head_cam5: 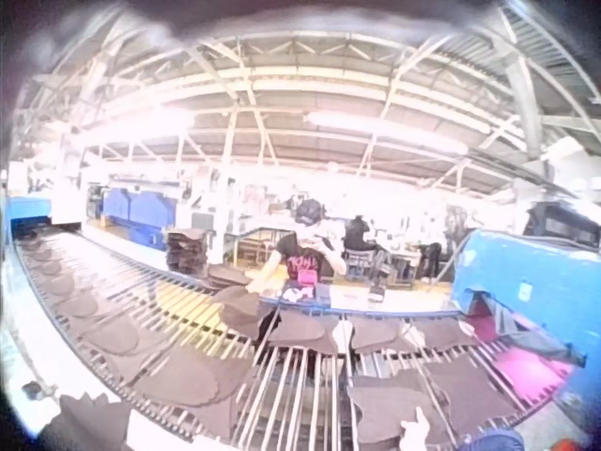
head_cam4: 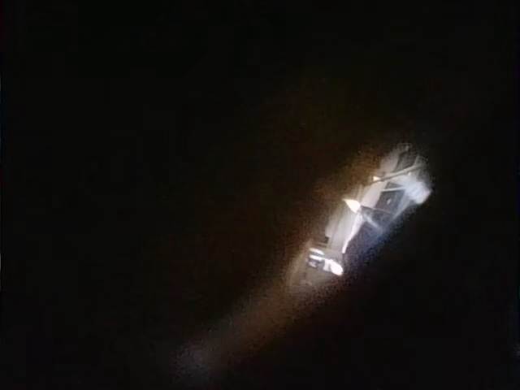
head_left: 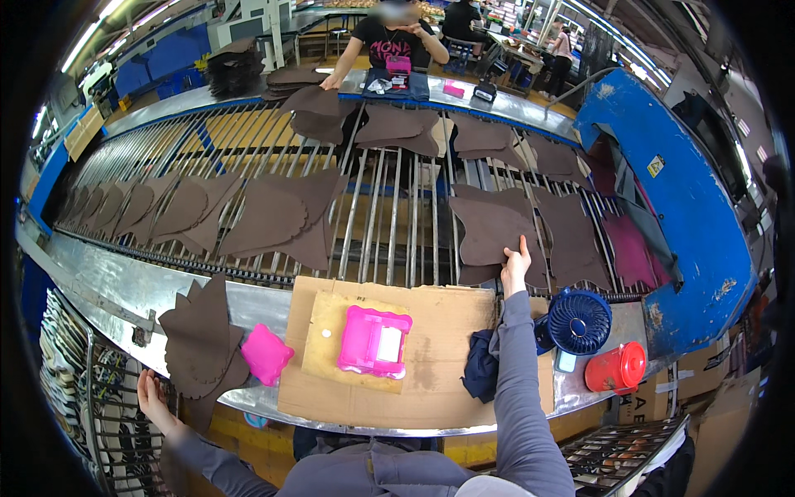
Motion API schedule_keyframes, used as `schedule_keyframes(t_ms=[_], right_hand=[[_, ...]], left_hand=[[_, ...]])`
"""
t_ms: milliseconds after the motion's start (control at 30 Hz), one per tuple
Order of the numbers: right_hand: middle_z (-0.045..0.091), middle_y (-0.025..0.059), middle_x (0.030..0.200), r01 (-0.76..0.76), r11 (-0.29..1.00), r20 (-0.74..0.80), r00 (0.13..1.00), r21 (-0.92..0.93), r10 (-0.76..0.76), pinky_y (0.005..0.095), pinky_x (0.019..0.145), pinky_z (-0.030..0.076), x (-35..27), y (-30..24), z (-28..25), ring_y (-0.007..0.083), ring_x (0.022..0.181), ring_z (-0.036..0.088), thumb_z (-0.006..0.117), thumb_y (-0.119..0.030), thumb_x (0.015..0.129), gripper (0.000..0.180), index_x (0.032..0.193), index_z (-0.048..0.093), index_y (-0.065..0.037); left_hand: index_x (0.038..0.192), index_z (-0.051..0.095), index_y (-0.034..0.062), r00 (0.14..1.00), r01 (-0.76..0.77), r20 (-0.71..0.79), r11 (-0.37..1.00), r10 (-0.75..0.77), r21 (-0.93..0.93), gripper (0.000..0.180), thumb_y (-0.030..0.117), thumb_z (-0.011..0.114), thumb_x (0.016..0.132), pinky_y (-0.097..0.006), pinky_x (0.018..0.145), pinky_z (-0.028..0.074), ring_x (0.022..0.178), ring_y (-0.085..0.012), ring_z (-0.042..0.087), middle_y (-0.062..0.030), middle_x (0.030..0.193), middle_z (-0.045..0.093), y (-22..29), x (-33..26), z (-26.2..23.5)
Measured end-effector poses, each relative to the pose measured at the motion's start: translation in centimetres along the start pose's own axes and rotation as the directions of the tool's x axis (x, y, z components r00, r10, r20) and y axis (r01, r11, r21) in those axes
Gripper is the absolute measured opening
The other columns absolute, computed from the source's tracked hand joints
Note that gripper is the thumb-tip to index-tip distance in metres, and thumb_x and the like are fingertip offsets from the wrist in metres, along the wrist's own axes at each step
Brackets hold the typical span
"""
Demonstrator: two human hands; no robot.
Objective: The person repeatedly picks up brown material pieces from a conveyor belt, briefly inspects them, and places them on a nearby table. The person handles the pieces one at a time throughout the clip.
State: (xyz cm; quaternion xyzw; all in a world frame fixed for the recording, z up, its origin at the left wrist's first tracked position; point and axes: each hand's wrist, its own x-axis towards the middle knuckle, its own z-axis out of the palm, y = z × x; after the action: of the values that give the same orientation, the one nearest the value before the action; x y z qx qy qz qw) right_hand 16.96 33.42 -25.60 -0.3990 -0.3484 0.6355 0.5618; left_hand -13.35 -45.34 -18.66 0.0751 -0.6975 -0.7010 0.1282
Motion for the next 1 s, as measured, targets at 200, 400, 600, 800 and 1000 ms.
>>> schedule_keyframes(t_ms=[200,400,600,800,1000], right_hand=[[0.059,0.0137,0.118,0.000,0.994,-0.050,0.999,-0.105,-0.005,0.0314,0.071,0.052,0.9,1.3,-1.4,0.0202,0.088,0.061,0.050,0.016,0.078,0.076,0.146,0.035,-0.012],[0.063,0.0096,0.099,-0.008,0.984,-0.127,0.992,-0.177,-0.015,0.0242,0.041,0.034,0.2,2.0,-0.3,0.0084,0.049,0.043,0.054,0.017,0.074,0.079,0.146,0.036,-0.009],[0.062,0.0110,0.106,-0.010,0.984,-0.087,0.996,-0.176,-0.006,0.0264,0.049,0.042,0.5,2.6,-0.5,0.0123,0.062,0.052,0.057,0.016,0.074,0.078,0.145,0.036,-0.006],[0.063,0.0116,0.109,-0.013,0.943,-0.106,0.994,-0.334,-0.024,0.0265,0.075,0.049,1.4,1.6,-1.8,0.0175,0.083,0.060,0.058,0.016,0.073,0.077,0.144,0.039,-0.008],[0.007,0.0198,0.153,-0.016,0.700,-0.261,0.934,-0.714,-0.245,0.0465,0.108,0.031,-1.0,-1.1,0.6,0.0443,0.136,0.021,0.074,-0.016,0.073,0.066,0.134,0.050,-0.022]], left_hand=[[0.122,0.058,0.0048,0.996,-0.063,0.057,0.998,0.062,0.022,0.028,0.017,0.056,0.096,-0.023,0.086,0.044,0.098,-0.0092,0.056,-0.0041,0.116,0.062,2.7,-0.6,4.1],[0.121,0.059,0.0055,0.992,-0.056,0.115,0.998,0.052,0.033,0.028,0.018,0.057,0.096,-0.023,0.087,0.042,0.099,-0.0091,0.056,-0.0036,0.116,0.063,3.3,-0.2,5.2],[0.125,0.056,0.0065,0.992,-0.049,0.116,0.996,0.041,0.069,0.030,0.017,0.054,0.097,-0.022,0.081,0.042,0.097,-0.0084,0.056,-0.0017,0.117,0.062,1.7,-0.1,4.7],[0.121,0.058,0.0037,0.990,-0.028,0.141,0.996,0.016,0.085,0.028,0.016,0.056,0.096,-0.023,0.084,0.044,0.098,-0.0102,0.057,-0.0052,0.115,0.063,3.0,-0.8,6.7],[0.121,0.059,0.0013,0.992,-0.007,0.122,0.982,-0.016,0.187,0.029,0.016,0.055,0.096,-0.025,0.084,0.044,0.095,-0.0102,0.057,-0.0042,0.112,0.063,3.0,-1.8,8.6]])
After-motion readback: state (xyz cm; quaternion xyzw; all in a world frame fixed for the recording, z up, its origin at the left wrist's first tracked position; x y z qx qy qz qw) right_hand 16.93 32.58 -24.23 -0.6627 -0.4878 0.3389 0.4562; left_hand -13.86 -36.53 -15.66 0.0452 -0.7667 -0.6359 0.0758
